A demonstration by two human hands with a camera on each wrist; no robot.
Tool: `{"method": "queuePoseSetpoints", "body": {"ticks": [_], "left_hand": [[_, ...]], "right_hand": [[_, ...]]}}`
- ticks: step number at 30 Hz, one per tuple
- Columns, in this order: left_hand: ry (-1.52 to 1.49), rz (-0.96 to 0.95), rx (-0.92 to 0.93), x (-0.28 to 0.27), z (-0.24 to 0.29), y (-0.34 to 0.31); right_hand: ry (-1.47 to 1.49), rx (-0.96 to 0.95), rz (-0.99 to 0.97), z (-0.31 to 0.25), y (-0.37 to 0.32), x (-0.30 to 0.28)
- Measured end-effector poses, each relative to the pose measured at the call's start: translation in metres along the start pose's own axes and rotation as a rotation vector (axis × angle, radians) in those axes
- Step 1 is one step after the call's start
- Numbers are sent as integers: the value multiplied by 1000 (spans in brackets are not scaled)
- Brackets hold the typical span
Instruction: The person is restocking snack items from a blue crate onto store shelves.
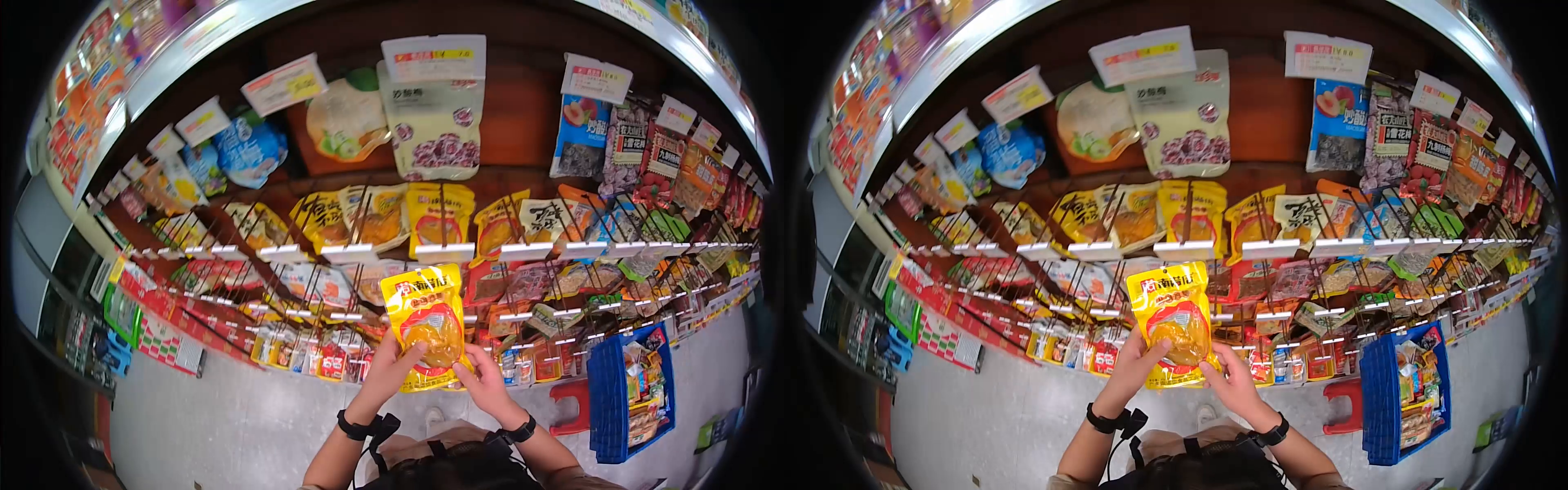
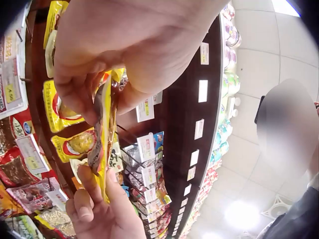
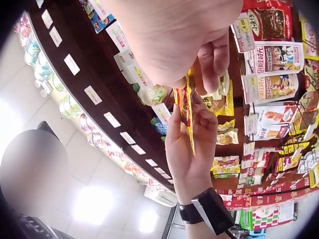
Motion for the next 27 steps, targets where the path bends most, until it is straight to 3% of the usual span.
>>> {"method": "queuePoseSetpoints", "body": {"ticks": [4, 9, 12, 20, 23, 27], "left_hand": [[71, -50, 18, -3, 8, 39], [40, -119, -35, -9, 5, 64], [60, -198, 5, -21, 12, 91], [11, -330, -85, -55, -22, 98], [189, -438, -27, -56, -12, 96], [93, -498, -21, -62, 0, 112]], "right_hand": [[61, -45, 119, -8, 16, -23], [-180, -87, 190, 3, 30, -42], [-67, -61, 236, 5, 50, -42], [-220, -64, 380, 18, 54, -33], [-244, -69, 405, 24, 53, -25], [-110, -33, 494, 15, 65, -13]]}}
Point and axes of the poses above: each hand's wrist, its own y-axis towards the middle knuckle, its own x-axis out of the palm, z = x × y, the point moved 8 cm from there along y, towards the middle knuckle, and after that the axes turned 11 degrees about -z, right-handed, at the moved point
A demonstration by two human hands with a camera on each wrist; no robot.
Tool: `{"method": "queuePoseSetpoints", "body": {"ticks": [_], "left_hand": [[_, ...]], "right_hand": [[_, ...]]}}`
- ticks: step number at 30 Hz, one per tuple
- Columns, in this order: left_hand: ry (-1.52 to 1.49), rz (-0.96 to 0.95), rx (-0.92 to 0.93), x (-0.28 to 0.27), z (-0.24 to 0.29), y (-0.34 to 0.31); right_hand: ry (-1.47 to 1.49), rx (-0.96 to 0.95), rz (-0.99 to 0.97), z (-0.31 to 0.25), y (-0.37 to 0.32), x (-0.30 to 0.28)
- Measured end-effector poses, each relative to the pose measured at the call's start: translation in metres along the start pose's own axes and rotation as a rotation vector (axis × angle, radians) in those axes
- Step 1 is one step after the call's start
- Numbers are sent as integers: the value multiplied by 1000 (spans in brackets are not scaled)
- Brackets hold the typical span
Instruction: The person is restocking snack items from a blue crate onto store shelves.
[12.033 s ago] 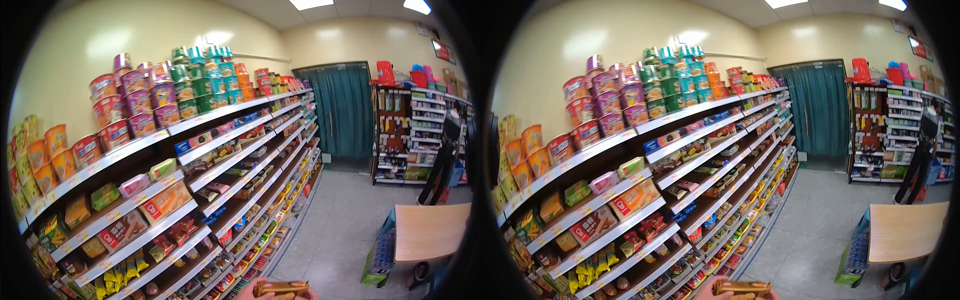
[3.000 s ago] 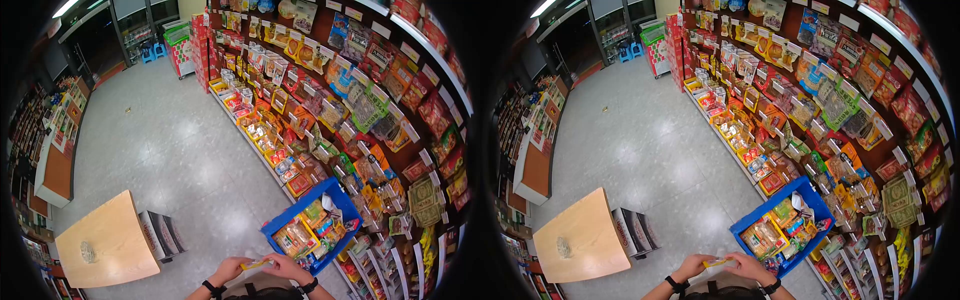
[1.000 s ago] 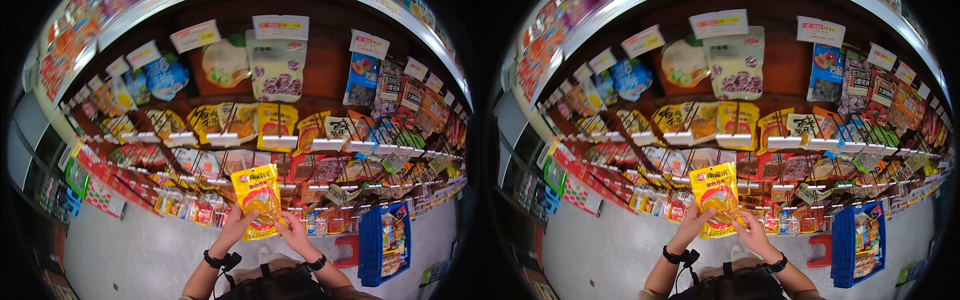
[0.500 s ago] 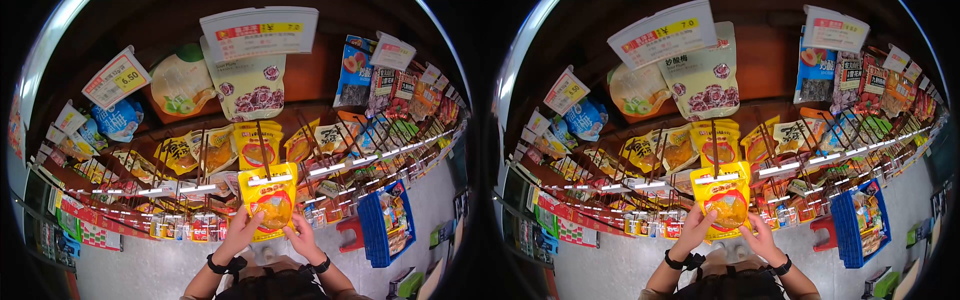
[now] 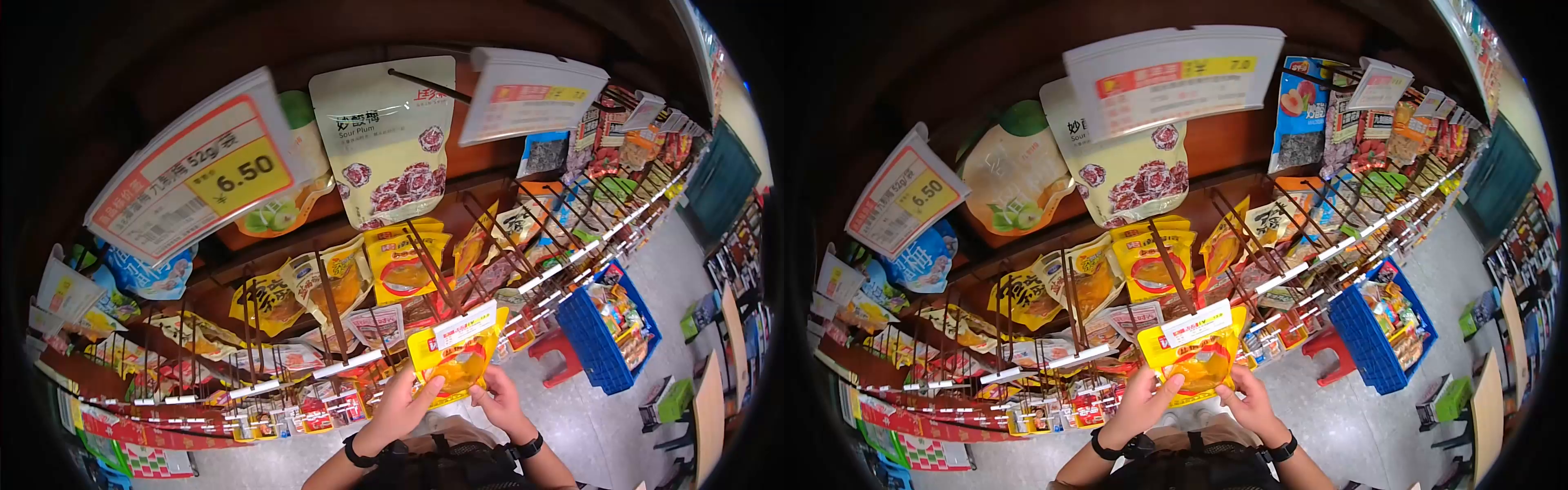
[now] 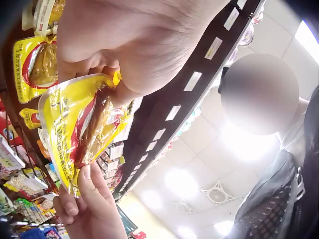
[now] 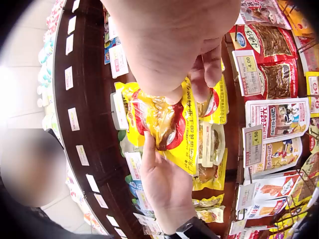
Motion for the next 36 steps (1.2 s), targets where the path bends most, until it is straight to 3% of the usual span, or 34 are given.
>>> {"method": "queuePoseSetpoints", "body": {"ticks": [2, 13, 17, 18, 19, 22, 25, 27, 29, 31, 36], "left_hand": [[95, -29, 0, -10, 3, 7], [-137, -73, 81, -26, 5, 25], [-13, 14, 64, -43, -3, 38], [76, 60, 92, -46, 2, 42], [-85, 98, 20, -42, -1, 39], [25, 265, 66, -51, -17, 33], [400, 495, 2, -50, -23, 21], [531, 546, 109, -26, -8, 27], [505, 515, 97, 15, -1, 36], [171, 309, 108, 64, -27, 58], [-91, -212, -123, 241, -81, 131]], "right_hand": [[-27, 23, 36, 1, 3, 5], [12, 86, 195, 2, 21, 12], [-19, 28, 181, -8, 53, 14], [31, 87, 170, -2, 62, 11], [81, 146, 159, 4, 70, 9], [353, -77, 71, -13, 81, 10], [336, -71, 149, -11, 45, -11], [278, -26, 163, 3, 7, -45], [224, 23, 193, 22, -42, -90], [405, 147, 315, 53, -105, -139], [290, 198, 731, 62, -273, -263]]}}
Point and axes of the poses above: each hand's wrist, its own y-axis towards the middle knuckle, its own x-axis out of the palm, z = x × y, the point moved 8 cm from there along y, towards the middle knuckle, and after that the axes turned 11 degrees about -z, right-handed, at the moved point
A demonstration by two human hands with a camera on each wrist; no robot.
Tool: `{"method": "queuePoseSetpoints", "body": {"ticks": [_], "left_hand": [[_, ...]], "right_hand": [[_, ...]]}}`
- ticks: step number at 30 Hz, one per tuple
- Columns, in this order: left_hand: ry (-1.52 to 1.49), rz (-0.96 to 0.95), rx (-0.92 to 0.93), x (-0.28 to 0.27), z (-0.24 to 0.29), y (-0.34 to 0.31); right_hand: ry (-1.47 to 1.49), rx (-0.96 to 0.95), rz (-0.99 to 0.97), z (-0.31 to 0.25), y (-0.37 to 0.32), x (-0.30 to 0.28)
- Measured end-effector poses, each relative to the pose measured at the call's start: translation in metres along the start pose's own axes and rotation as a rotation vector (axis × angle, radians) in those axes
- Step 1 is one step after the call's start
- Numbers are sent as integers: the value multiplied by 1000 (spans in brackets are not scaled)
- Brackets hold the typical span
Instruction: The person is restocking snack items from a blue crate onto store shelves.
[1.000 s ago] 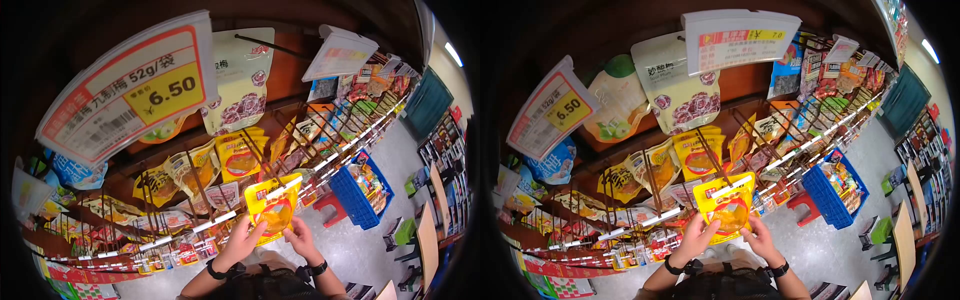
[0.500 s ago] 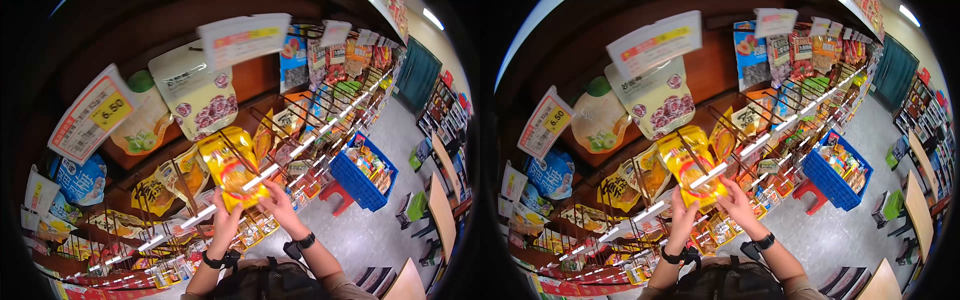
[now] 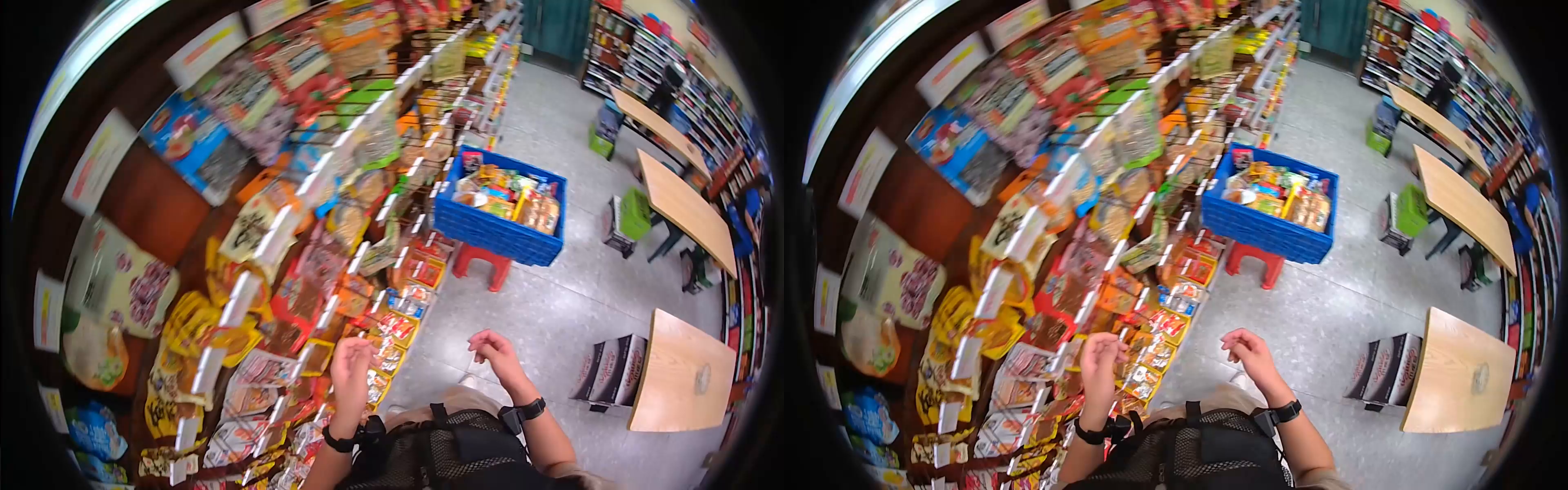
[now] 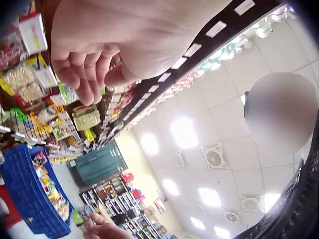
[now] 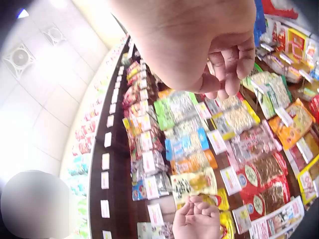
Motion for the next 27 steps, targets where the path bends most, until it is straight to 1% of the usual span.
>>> {"method": "queuePoseSetpoints", "body": {"ticks": [2, 3, 4, 6, 9, 11, 13, 15, 19, 22, 23, 24, 25, 27], "left_hand": [[1, -163, -67, 60, -26, 41], [-23, -230, -98, 91, -41, 59], [-27, -260, -108, 120, -53, 77], [-7, -363, -133, 179, -67, 107], [-29, -445, -224, 257, -83, 138], [-28, -480, -254, 294, -95, 156], [12, -572, -318, 325, -120, 176], [27, -588, -350, 348, -137, 198], [59, -614, -421, 388, -183, 264], [83, -636, -468, 418, -228, 323], [81, -639, -470, 432, -243, 346], [43, -640, -469, 448, -252, 366], [21, -644, -472, 465, -260, 388], [-56, -705, -421, 501, -260, 429]], "right_hand": [[15, -27, 184, -19, -19, -64], [21, -29, 215, -26, -25, -93], [-38, -68, 263, -37, -32, -124], [-108, -126, 354, -54, -46, -172], [-53, -153, 438, -73, -65, -228], [-1, -133, 484, -72, -74, -254], [49, -110, 519, -63, -75, -284], [115, -51, 586, -45, -72, -315], [189, 23, 657, -18, -44, -373], [223, 18, 706, -31, -3, -412], [232, 16, 674, -35, 17, -428], [241, 14, 641, -44, 40, -440], [222, 23, 651, -55, 63, -456], [203, 90, 635, -78, 115, -483]]}}
Point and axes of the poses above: each hand's wrist, its own y-axis towards the middle knuckle, its own x-axis out of the palm, z = x × y, the point moved 8 cm from there along y, towards the middle knuckle, and after that the axes turned 11 degrees about -z, right-handed, at the moved point
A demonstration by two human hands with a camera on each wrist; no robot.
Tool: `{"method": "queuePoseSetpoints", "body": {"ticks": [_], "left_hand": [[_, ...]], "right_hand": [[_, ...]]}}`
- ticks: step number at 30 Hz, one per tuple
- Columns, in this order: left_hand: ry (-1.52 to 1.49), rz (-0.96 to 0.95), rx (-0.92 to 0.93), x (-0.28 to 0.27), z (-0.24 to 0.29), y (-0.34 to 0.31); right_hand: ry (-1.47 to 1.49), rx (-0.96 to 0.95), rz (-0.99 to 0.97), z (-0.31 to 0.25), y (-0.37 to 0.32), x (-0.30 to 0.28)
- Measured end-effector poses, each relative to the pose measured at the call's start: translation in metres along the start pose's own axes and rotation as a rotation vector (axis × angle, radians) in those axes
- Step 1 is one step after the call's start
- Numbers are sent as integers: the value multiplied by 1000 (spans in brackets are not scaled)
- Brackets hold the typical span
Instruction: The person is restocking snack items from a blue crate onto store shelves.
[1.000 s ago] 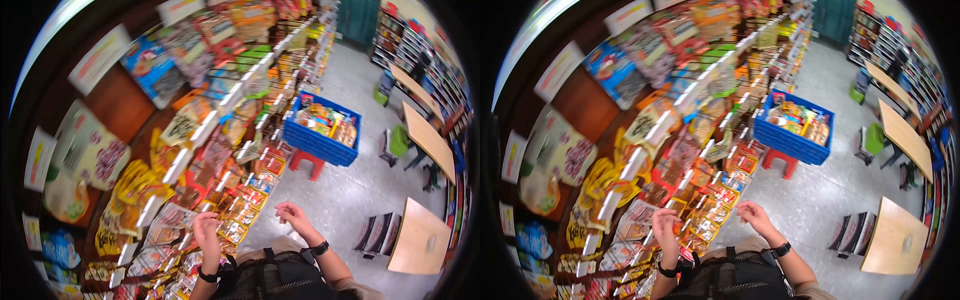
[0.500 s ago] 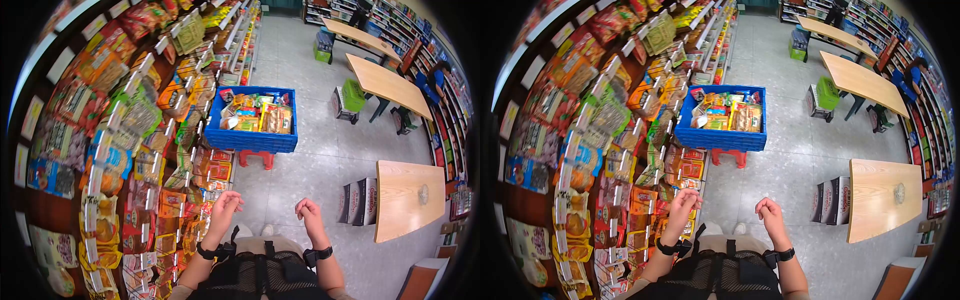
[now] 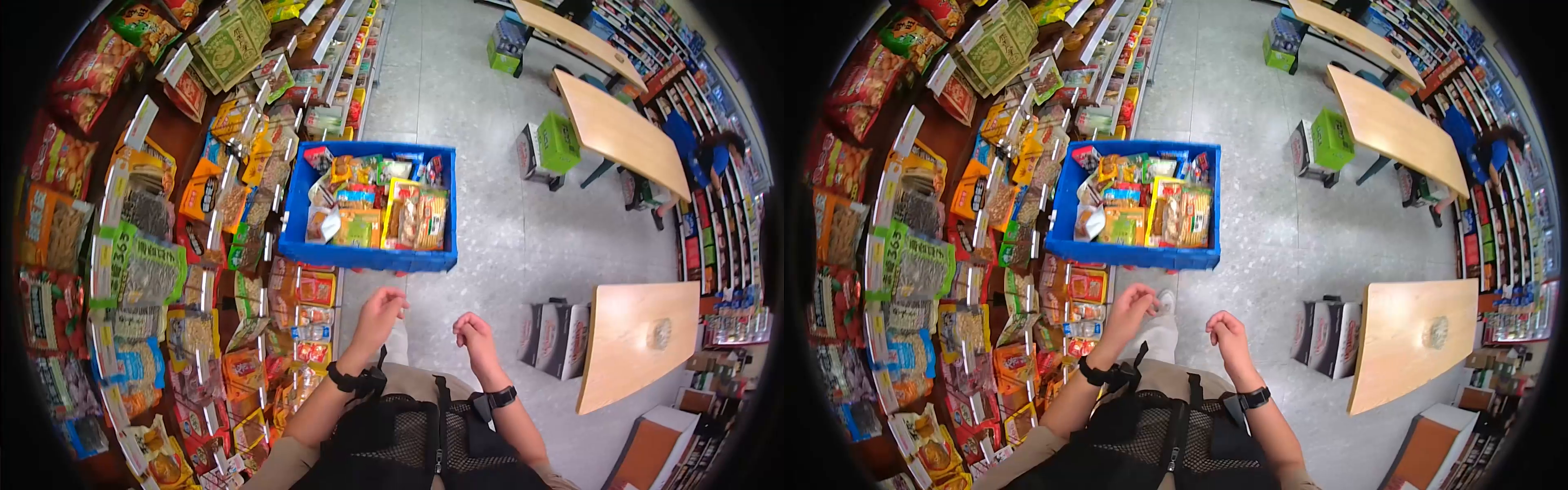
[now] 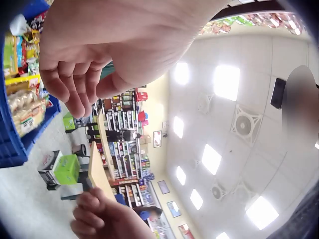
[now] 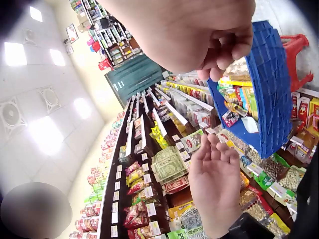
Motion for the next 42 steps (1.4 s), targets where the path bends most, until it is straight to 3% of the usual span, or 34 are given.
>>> {"method": "queuePoseSetpoints", "body": {"ticks": [4, 6, 8, 9, 12, 13, 16, 18, 20, 22, 23, 26, 31, 33, 34, 36, 38, 40, 41, 42], "left_hand": [[-62, -132, -29, 9, 25, 76], [-77, -105, 8, -10, -13, 123], [406, 54, -6, -47, -34, 168], [642, 108, 62, -49, -15, 175], [679, 133, 19, -44, 13, 203], [619, 153, -37, -50, 1, 220], [619, 281, -128, -70, -73, 265], [735, 367, -184, -67, -95, 286], [861, 338, -317, -47, -112, 304], [832, 442, -155, -20, -76, 314], [815, 533, -244, -16, -95, 315], [1039, 578, -246, 12, -71, 328], [1078, 784, -159, 52, 36, 331], [990, 883, -316, 55, 59, 336], [1000, 900, -297, 56, 75, 342], [1038, 1073, -295, 62, 98, 341], [991, 1159, -344, 56, 94, 358], [222, 1238, 15, 40, 79, 388], [-100, 1115, 106, 48, 78, 416], [-203, 983, 226, 53, 89, 446]], "right_hand": [[-168, -58, -130, -69, 99, 24], [-322, -170, -164, -94, 157, 30], [-377, -216, -189, -105, 215, 33], [-515, -201, -158, -101, 244, 27], [-841, -228, -176, -116, 307, 16], [-1035, -277, -208, -121, 324, 15], [-1244, -442, -244, -121, 381, -2], [-1289, -411, -384, -114, 412, -20], [-1413, -137, -587, -91, 427, -42], [-1353, -324, -691, -91, 428, -60], [-1342, -328, -714, -100, 428, -67], [-1378, -312, -893, -139, 418, -79], [-1039, -441, -937, -242, 420, -107], [-845, -505, -896, -286, 430, -123], [-845, -532, -900, -302, 433, -124], [-760, -321, -809, -315, 448, -143], [-741, -288, -786, -339, 461, -153], [-690, -229, -712, -367, 483, -161], [-634, -238, -675, -383, 490, -167], [-630, -255, -656, -398, 506, -168]]}}
Point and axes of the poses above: each hand's wrist, its own y-axis towards the middle knuckle, its own x-axis out of the palm, z = x × y, the point moved 8 cm from there along y, towards the middle knuckle, and after that the axes turned 11 degrees about -z, right-handed, at the moved point
